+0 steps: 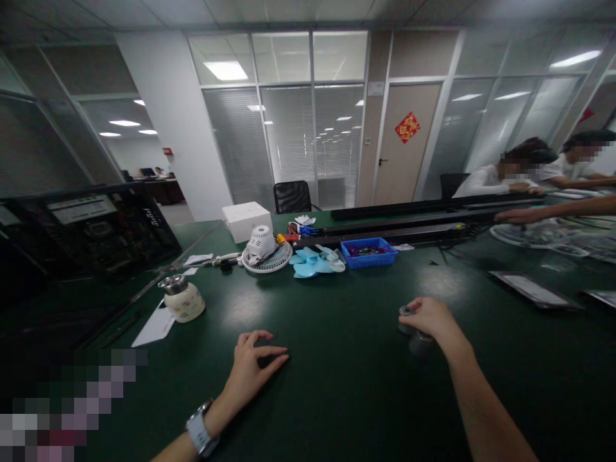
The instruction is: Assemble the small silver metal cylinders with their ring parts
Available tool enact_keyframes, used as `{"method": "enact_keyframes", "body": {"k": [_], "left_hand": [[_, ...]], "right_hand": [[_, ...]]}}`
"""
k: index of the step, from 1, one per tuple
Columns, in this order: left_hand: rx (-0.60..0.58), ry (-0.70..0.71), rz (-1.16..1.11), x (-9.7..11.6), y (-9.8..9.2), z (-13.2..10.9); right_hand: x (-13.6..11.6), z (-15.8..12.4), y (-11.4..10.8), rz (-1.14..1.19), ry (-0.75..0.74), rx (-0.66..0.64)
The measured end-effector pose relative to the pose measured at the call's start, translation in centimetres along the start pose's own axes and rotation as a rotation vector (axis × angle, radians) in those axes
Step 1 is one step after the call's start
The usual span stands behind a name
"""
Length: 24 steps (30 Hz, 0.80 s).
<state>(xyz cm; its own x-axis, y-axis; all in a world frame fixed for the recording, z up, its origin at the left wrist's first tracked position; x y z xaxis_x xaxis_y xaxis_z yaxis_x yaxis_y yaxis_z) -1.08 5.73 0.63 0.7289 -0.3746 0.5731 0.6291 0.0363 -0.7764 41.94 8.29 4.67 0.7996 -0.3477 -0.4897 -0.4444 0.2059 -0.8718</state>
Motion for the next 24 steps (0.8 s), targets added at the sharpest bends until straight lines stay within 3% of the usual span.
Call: {"method": "enact_keyframes", "body": {"k": [6, 8, 10, 12, 14, 17, 20, 24], "left_hand": [[-0.004, -0.002, -0.129, 0.8, -0.6, 0.0], [-0.022, -0.036, -0.251, 1.1, -0.5, -0.1], [-0.076, -0.075, -0.403, 1.5, -0.2, -0.3], [-0.154, -0.108, -0.55, 1.9, 0.3, -0.6], [-0.217, -0.149, -0.682, 2.3, 0.9, -0.9], [-0.303, -0.208, -0.877, 2.8, 1.6, -1.3], [-0.403, -0.22, -1.03, 3.3, 2.1, -1.8], [-0.461, -0.259, -1.177, 3.4, 2.4, -2.2]], "right_hand": [[-0.4, -0.4, -0.4, -0.087, 0.072, -0.062], [-1.3, -1.1, -1.3, -0.088, 0.018, -0.007], [-3.4, -2.4, -2.1, -0.062, -0.152, 0.146], [-6.5, -4.7, -1.8, 0.018, -0.429, 0.245], [-9.9, -7.9, 0.1, 0.129, -0.721, 0.15], [-13.9, -13.0, 4.6, 0.193, -1.051, -0.162], [-15.6, -16.4, 7.9, 0.221, -1.208, -0.269], [-15.6, -17.3, 9.0, 0.311, -1.22, -0.217]]}}
Point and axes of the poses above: each hand's wrist, its own z-axis towards the middle knuckle, its own y-axis out of the palm, x = y × z, the point moved 3 cm from there along z, towards the middle knuckle, and after that the axes turned 3 degrees about -z, right-handed, at the moved point
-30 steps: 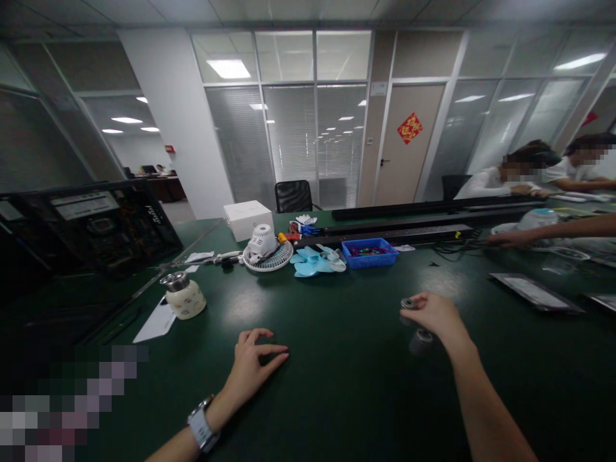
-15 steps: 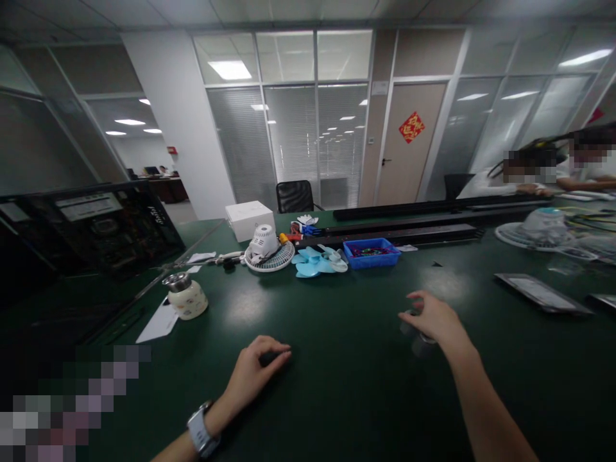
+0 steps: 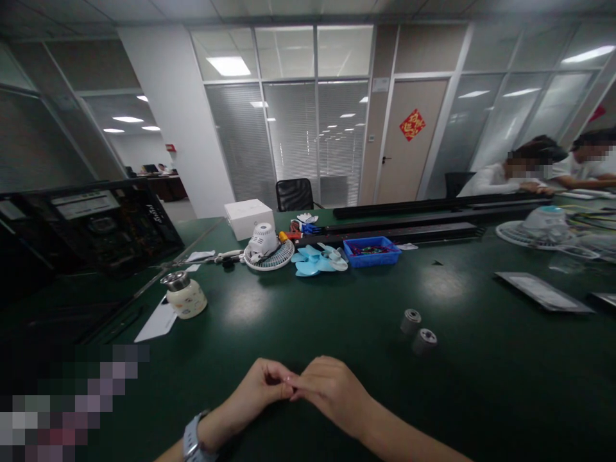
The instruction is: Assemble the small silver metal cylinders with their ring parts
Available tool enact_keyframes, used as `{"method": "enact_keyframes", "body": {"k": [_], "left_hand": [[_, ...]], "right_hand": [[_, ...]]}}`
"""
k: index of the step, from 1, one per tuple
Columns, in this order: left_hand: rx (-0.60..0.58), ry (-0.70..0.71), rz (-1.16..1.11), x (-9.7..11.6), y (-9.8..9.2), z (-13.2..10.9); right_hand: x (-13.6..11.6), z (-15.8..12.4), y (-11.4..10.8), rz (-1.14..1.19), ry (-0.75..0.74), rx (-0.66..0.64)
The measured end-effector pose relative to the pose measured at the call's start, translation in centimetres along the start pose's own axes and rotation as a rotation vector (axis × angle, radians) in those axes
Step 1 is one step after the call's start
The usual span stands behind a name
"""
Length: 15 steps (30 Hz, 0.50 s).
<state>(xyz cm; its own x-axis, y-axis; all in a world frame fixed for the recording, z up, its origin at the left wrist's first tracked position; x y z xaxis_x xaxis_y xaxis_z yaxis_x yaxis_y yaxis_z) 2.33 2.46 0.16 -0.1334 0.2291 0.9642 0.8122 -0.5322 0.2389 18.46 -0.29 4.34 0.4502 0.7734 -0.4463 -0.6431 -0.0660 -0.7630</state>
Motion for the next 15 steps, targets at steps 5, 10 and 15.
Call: {"method": "enact_keyframes", "body": {"k": [5, 10, 15], "left_hand": [[-0.017, -0.048, -0.147, -0.4, 0.4, -0.2], [0.016, -0.082, -0.231, -0.4, 1.1, -0.5], [0.075, -0.117, -0.236, -0.1, 0.1, -0.4]], "right_hand": [[0.2, -0.4, 0.3, 0.103, 0.03, 0.089], [0.3, 0.0, 0.7, 0.248, 0.196, 0.206], [2.8, -0.1, -6.9, 0.063, 0.333, 0.287]]}}
Point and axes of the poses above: each hand's wrist, its own z-axis towards the middle knuckle, its own y-axis out of the palm, x = y × z, the point moved 3 cm from there along z, towards the middle knuckle, and after that the axes turned 3 degrees about -z, right-handed, at the moved point
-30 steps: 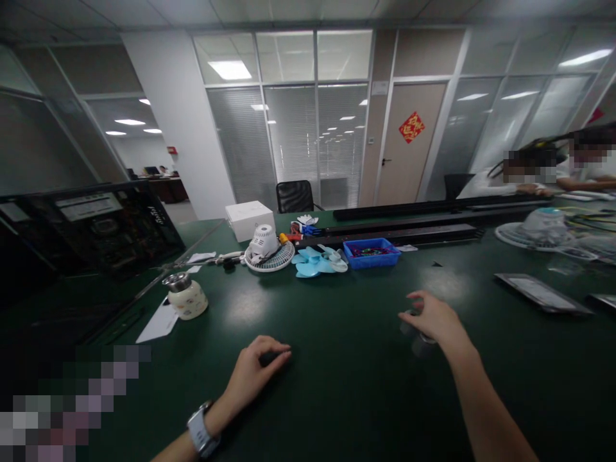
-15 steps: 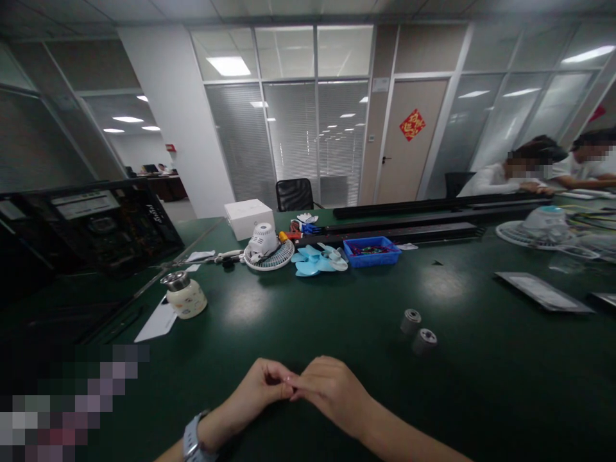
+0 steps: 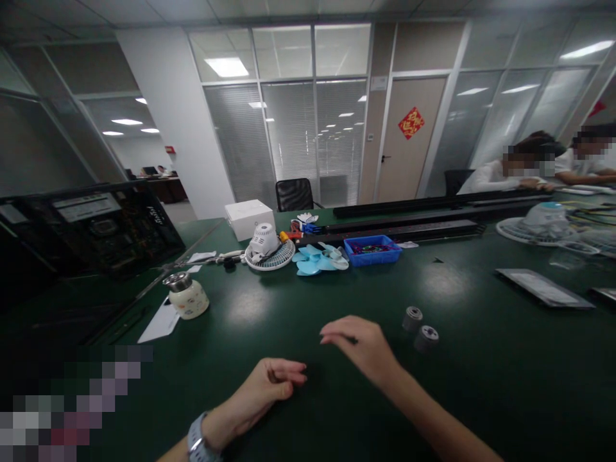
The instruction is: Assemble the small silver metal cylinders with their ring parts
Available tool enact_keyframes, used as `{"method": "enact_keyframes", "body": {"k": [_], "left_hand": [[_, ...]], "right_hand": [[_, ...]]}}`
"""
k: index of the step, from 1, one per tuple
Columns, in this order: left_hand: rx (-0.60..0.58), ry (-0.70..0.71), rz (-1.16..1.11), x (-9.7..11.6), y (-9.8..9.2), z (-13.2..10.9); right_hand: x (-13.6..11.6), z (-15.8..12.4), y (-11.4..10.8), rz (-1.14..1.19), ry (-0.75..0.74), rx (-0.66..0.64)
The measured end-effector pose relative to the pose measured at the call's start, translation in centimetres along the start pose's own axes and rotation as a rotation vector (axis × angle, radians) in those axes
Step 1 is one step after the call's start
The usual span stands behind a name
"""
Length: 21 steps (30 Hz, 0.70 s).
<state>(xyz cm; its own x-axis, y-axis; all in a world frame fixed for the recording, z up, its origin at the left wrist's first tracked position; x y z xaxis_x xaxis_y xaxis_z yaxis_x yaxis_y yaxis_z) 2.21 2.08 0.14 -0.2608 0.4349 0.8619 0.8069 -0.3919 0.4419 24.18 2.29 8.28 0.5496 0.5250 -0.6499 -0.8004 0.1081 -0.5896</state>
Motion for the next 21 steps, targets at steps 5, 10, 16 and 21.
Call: {"method": "enact_keyframes", "body": {"k": [5, 10, 16, 21], "left_hand": [[0.001, 0.028, 0.07, 0.6, -0.7, 0.4], [-0.008, 0.046, 0.114, 0.3, -0.7, 0.6], [-0.014, 0.056, 0.177, 0.2, -1.0, 0.6], [-0.023, 0.071, 0.213, 0.2, -1.1, 0.7]], "right_hand": [[6.8, 0.5, -11.0, -0.578, 0.462, 0.122], [11.2, -0.1, -12.6, -0.709, 0.662, -0.064], [11.2, 0.0, -11.9, -0.716, 0.68, -0.066], [11.4, -0.3, -12.2, -0.708, 0.696, -0.074]]}}
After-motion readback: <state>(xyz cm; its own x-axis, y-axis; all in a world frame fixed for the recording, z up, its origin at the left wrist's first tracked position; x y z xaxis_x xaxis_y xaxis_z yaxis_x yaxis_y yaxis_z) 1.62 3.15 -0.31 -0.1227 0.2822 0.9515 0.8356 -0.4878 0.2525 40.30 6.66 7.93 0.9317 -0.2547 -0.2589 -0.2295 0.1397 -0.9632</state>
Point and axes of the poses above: each hand's wrist, its own z-axis towards the middle knuckle, its own y-axis out of the palm, x = y × z, the point moved 3 cm from there along z, towards the middle knuckle, and after that the axes turned 3 degrees about -z, right-handed, at the moved point
